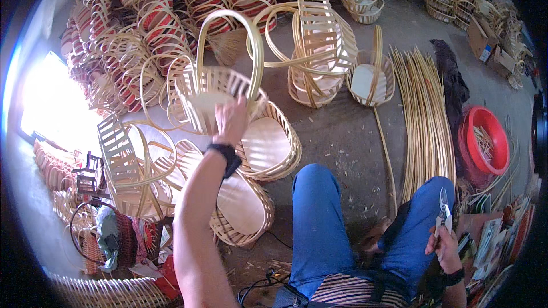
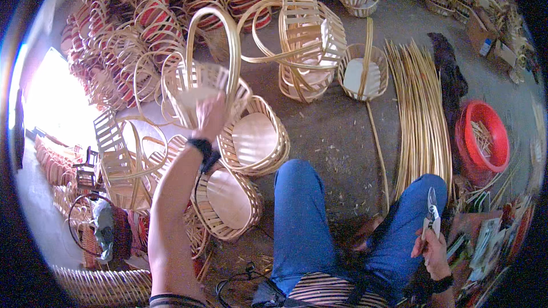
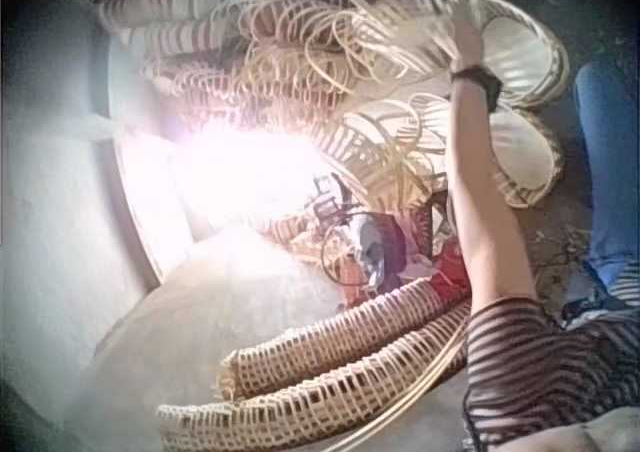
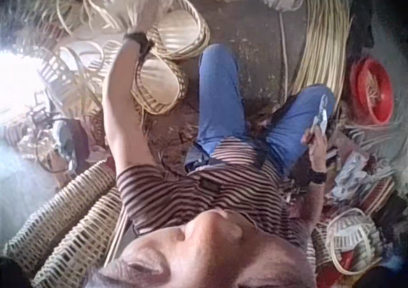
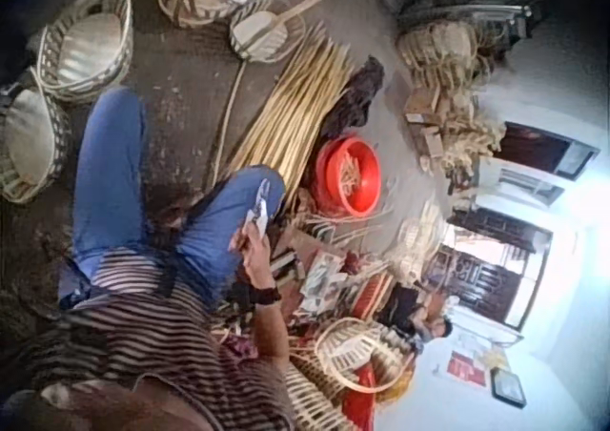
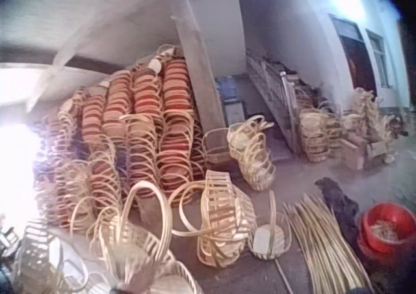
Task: The person assembles wooden baskets by using a pneumatic nail gun to attach handles and rim strips, and trimming excess pieces with pliers. They pick up wood strips from the floor and position them onto the baskets before securing them.
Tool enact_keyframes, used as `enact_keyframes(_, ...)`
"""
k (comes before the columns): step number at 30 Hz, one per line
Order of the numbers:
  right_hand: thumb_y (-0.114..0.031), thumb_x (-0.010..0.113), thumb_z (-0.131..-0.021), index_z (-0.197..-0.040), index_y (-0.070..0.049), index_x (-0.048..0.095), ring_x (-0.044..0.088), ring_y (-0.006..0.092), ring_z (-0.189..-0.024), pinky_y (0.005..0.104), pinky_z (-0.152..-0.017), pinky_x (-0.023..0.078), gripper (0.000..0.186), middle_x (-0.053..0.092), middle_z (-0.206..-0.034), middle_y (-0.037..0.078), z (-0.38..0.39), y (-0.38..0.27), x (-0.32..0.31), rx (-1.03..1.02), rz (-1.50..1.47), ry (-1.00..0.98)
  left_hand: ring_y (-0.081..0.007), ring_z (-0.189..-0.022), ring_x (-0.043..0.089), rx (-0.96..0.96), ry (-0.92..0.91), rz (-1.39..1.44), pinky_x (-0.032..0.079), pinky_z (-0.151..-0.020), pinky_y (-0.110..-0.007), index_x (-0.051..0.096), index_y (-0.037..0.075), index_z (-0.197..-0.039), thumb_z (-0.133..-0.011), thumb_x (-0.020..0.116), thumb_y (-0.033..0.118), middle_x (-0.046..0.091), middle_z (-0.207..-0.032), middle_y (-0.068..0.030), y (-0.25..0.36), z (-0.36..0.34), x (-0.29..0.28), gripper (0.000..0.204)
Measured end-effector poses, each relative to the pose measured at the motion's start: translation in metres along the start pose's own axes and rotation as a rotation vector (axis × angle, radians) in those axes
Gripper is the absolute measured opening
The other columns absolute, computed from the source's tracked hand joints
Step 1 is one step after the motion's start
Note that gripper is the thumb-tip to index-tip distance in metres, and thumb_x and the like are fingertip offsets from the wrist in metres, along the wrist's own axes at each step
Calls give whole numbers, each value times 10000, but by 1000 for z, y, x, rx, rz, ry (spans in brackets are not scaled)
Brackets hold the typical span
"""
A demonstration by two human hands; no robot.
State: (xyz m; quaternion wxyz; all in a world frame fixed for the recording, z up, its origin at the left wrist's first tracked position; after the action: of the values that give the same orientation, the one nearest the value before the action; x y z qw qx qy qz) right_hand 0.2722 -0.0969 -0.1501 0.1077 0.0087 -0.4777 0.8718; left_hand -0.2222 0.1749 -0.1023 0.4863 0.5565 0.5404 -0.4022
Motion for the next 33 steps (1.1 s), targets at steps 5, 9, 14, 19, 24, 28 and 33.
enact_keyframes(5,-336,440,-804,-873,-5,449,463,139,-445,262,-425,405,338,463,-539,53,6,-11,15,-87,77,-80,-282,-1095,300,-98,195,-252,258,-866,-474,232,74,-1217,-603,653,351,342,-1169,-134,33,-32,-33,794)
enact_keyframes(9,-306,441,-804,-872,-29,458,451,117,-454,231,-418,372,286,461,-554,33,22,-23,-7,-117,243,108,-276,-1022,357,100,140,306,296,-838,-401,243,17,-1203,-632,627,339,397,-1109,-149,59,-25,-10,760)
enact_keyframes(14,-344,495,-770,-775,-56,480,431,56,-481,200,-416,323,289,454,-556,-19,14,-38,-51,-72,435,239,-203,-790,416,239,-395,779,346,-673,-319,341,-4,-1108,-694,552,230,467,-920,-126,87,67,4,520)
enact_keyframes(19,-443,524,-662,-947,33,470,500,278,-775,327,-676,385,557,507,-858,190,41,30,-179,150,790,760,-130,-558,475,171,-959,887,395,-507,-237,438,-24,-1014,-757,476,121,536,-731,-104,115,149,15,297)
enact_keyframes(24,-428,519,-654,-1041,1,432,487,353,-909,400,-762,392,584,498,-984,233,115,90,-242,444,1030,1095,-96,-384,453,-48,-1095,882,373,-373,-191,483,-25,-962,-810,418,126,548,-590,-104,109,176,33,224)
enact_keyframes(28,-419,552,-640,-1093,-20,376,504,340,-881,414,-741,403,629,512,-967,200,127,127,-262,560,1138,1070,-105,-328,430,-165,-1041,859,342,-325,-184,492,-11,-931,-846,359,218,525,-529,-111,103,167,24,278)
enact_keyframes(33,-328,538,-699,-1032,-5,419,430,329,-964,409,-807,340,479,474,-998,194,107,114,-252,306,1199,1239,-109,-310,415,-174,-1084,757,331,-307,-189,496,-5,-904,-849,361,269,510,-499,-105,113,162,12,310)
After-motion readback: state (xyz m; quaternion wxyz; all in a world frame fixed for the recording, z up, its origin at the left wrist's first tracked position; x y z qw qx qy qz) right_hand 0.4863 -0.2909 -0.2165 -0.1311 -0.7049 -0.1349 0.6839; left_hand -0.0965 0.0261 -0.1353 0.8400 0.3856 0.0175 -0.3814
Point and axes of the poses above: each hand's wrist, its own z-axis away from the middle knuckle, its own x-axis out of the palm, y = z × x, the point moved 5 cm from there along -z, towards the middle knuckle
